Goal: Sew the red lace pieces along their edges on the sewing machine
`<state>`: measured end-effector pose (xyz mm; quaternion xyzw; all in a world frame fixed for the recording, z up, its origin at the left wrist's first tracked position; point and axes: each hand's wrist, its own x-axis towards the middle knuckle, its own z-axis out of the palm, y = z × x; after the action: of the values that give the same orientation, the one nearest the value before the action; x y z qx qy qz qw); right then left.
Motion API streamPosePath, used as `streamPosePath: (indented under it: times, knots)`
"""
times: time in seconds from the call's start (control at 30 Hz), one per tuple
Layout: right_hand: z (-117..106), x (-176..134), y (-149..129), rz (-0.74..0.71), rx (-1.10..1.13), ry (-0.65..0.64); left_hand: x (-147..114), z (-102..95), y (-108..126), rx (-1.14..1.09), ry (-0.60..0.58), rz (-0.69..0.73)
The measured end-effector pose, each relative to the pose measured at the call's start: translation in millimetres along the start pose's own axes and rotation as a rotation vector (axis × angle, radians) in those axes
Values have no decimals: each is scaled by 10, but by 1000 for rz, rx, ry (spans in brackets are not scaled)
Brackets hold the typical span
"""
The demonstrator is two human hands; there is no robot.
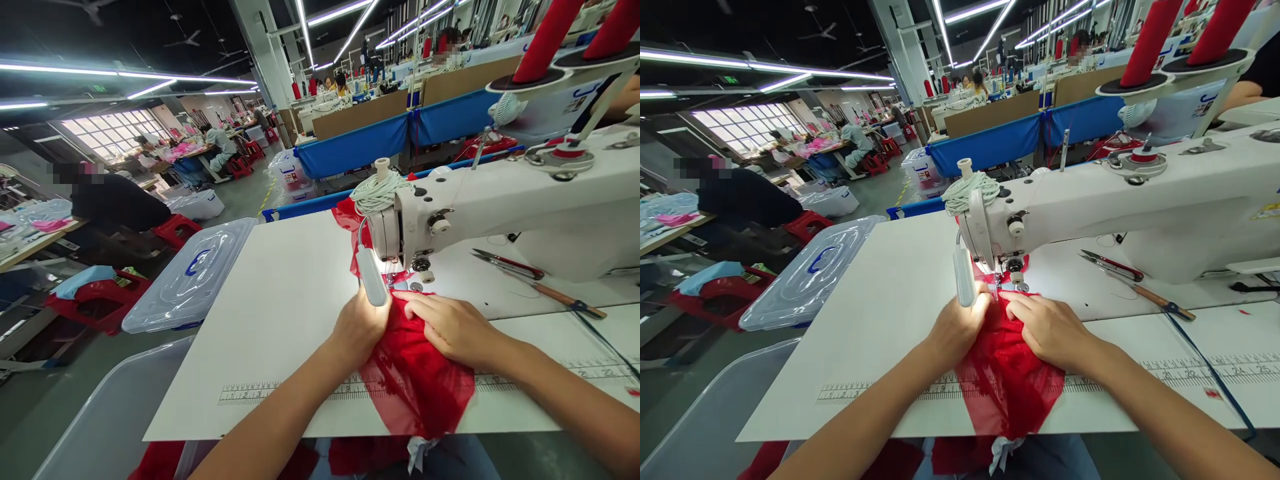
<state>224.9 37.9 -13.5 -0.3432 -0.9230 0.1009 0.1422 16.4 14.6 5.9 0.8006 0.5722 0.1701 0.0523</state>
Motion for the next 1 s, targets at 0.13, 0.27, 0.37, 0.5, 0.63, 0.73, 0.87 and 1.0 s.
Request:
streamPosePath:
  times: [0.13,0.27,0.37,0.5,0.63,0.73,0.87,1.0]
  knots:
    - [32,-17,7,-40,-27,85,-96,17,39,40,-86,257]
    - [37,-12,0,-65,-50,175,-136,14,40,196,-34,377]
    - [52,-12,4,-71,-51,202,-147,25,31,246,-16,350]
    - [122,-23,13,-38,-49,232,-161,31,29,268,37,342]
    - [185,-28,9,4,-63,265,-172,27,24,290,69,352]
    - [197,-23,4,17,-76,266,-173,35,16,299,78,355]
    - [199,-10,4,27,-95,261,-165,56,10,310,63,352]
    - [177,1,-3,35,-120,245,-153,65,12,310,47,339]
